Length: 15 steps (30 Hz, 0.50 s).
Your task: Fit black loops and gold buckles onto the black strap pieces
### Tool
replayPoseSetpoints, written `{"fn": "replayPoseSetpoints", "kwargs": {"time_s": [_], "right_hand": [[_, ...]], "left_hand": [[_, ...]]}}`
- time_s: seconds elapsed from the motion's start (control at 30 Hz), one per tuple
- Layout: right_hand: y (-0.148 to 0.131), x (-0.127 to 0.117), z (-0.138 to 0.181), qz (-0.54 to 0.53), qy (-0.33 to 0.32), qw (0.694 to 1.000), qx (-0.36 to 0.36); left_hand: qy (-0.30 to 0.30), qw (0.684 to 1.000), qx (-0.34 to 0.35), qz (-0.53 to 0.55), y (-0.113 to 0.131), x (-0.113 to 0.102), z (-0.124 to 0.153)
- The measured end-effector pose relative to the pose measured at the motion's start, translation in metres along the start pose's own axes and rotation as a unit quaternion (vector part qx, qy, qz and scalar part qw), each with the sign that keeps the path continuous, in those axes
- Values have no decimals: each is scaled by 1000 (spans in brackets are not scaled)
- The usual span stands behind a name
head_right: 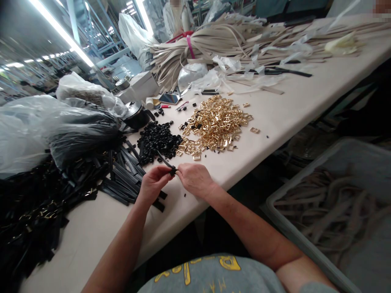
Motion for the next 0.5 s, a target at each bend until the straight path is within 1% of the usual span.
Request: {"fn": "replayPoseSetpoints", "kwargs": {"time_s": [0.1, 0.23, 0.37, 0.43, 0.5], "right_hand": [[-1, 0, -1, 11, 2, 1000, 1], [0, 0, 0, -5, 17, 1000, 4], [5, 2, 4, -37, 86, 996, 10], [7, 4, 6, -59, 124, 990, -20], [8, 5, 7, -81, 157, 982, -67]], "left_hand": [[11, 1000, 8, -10, -6, 1, -4], [45, 998, 24, -20, -9, 2, -8], [60, 998, 18, -2, -4, 3, -8], [54, 998, 2, 14, -1, 3, -8], [51, 998, -18, 39, 1, 3, -7]]}}
Point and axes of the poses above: each hand's wrist, its own z-axis away from the middle knuckle, its own x-axis out of the palm, y = z × x, the point moved 3 cm from there along -z, towards the middle knuckle, and after that the axes turned 10 degrees about -x, right-handed, at the moved point
